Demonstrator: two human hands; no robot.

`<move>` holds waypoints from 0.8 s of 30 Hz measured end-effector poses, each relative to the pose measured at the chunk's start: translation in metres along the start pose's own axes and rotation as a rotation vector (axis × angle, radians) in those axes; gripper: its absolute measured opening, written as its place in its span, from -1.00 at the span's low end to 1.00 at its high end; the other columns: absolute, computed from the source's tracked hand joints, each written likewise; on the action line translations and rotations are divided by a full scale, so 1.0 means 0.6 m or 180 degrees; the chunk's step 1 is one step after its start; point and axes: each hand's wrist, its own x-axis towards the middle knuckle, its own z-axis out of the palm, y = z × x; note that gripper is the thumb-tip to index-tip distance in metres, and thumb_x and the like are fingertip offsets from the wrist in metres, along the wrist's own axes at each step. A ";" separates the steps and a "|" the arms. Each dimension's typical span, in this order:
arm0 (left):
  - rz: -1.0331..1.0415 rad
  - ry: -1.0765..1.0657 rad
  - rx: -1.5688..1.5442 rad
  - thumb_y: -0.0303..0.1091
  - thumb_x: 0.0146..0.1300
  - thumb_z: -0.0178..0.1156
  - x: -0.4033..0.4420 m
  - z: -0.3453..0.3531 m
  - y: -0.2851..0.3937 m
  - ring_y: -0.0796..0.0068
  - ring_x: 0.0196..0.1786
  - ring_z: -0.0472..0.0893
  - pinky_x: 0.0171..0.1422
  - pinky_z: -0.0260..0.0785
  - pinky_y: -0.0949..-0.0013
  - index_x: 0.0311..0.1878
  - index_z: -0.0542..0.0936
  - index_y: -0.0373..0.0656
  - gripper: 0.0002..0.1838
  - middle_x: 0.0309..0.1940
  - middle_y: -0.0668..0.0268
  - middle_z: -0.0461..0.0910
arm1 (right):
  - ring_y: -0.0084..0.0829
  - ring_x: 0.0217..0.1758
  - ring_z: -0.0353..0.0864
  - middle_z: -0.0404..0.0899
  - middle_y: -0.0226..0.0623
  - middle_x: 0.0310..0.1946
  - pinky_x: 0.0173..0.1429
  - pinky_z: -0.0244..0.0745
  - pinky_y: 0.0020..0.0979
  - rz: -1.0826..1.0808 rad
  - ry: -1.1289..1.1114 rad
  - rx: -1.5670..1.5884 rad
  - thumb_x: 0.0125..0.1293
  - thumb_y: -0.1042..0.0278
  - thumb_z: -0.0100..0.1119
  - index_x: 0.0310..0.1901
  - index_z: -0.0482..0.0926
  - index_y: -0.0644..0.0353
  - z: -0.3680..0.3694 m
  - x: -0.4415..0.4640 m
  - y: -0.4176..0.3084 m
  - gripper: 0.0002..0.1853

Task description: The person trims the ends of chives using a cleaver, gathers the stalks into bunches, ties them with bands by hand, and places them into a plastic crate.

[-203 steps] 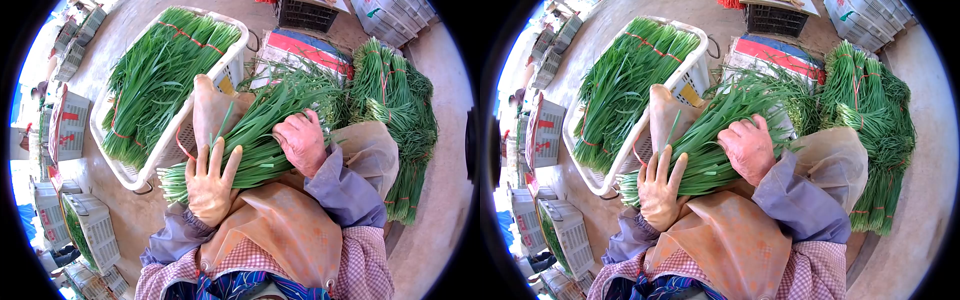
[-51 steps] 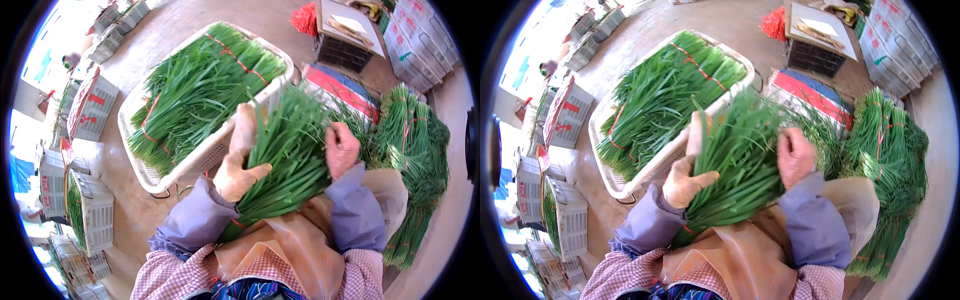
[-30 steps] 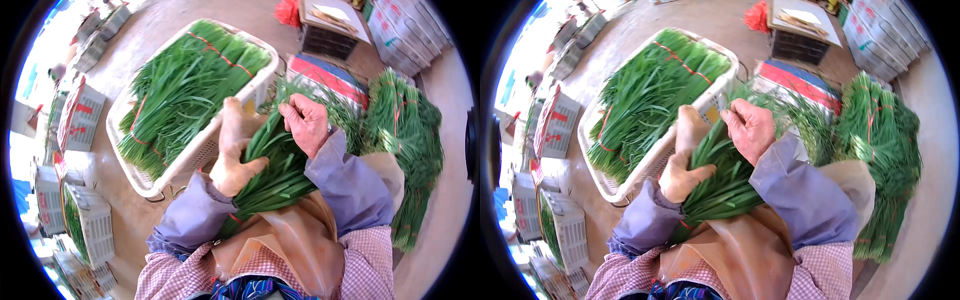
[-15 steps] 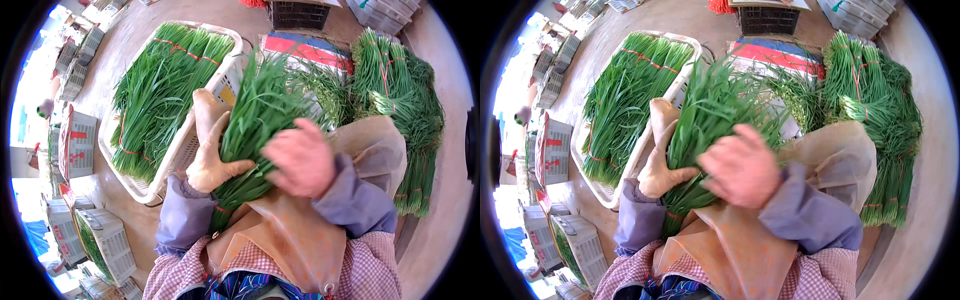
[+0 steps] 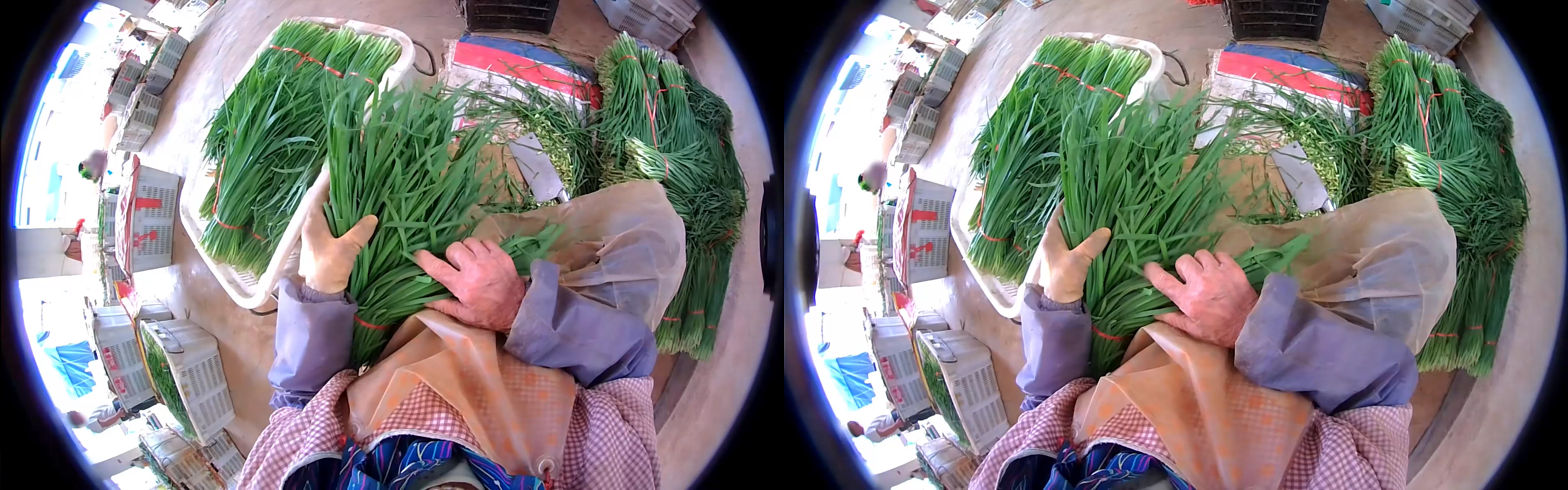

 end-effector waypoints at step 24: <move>0.2506 -0.0038 0.3258 -0.50 -0.10 0.37 -0.014 -0.004 0.008 0.34 0.18 0.56 0.60 -0.39 -0.30 -0.31 0.72 0.12 -0.74 -0.26 0.56 0.67 | -0.08 -0.07 0.68 0.69 -0.11 -0.16 -0.02 0.55 -0.12 0.2035 0.1677 -0.0949 0.26 0.32 0.27 0.09 0.56 0.19 -0.104 -0.037 0.228 -0.63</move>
